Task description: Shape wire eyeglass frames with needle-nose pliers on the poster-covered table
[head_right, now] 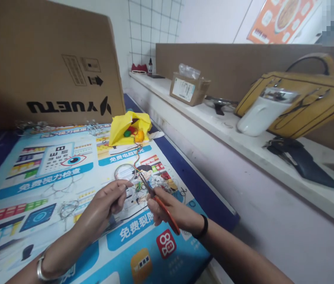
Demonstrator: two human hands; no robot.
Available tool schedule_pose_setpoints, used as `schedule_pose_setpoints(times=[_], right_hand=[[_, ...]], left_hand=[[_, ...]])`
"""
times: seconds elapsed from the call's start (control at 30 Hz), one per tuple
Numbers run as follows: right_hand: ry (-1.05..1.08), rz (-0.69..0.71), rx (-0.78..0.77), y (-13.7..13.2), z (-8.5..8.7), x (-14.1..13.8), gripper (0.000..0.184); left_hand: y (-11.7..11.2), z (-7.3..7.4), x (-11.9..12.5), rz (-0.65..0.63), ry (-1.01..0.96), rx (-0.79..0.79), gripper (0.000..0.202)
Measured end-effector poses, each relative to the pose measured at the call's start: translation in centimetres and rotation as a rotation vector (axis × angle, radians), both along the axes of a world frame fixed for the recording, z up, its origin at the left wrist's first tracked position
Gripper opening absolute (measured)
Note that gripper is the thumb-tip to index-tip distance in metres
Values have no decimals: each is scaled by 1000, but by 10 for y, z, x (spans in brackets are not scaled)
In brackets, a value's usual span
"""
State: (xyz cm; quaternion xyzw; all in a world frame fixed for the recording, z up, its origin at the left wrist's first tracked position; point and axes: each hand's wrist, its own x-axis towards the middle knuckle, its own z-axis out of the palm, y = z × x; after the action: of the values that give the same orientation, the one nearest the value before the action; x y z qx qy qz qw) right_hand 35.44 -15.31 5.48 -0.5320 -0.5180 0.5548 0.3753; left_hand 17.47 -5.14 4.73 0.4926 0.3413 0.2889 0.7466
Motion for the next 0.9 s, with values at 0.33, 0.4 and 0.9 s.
schedule_pose_setpoints(times=[0.33,0.4,0.9], right_hand=[[223,-196,-56,-13,-23,-25,42],[288,-219,-52,-10,-26,-28,41],[514,-286,-111,-4,-37,-31,33]], left_hand=[[-10,2,1,23,-49,43,27],[-12,-1,3,-2,-40,44,27],[-21,-11,9,-94,19,9,24]])
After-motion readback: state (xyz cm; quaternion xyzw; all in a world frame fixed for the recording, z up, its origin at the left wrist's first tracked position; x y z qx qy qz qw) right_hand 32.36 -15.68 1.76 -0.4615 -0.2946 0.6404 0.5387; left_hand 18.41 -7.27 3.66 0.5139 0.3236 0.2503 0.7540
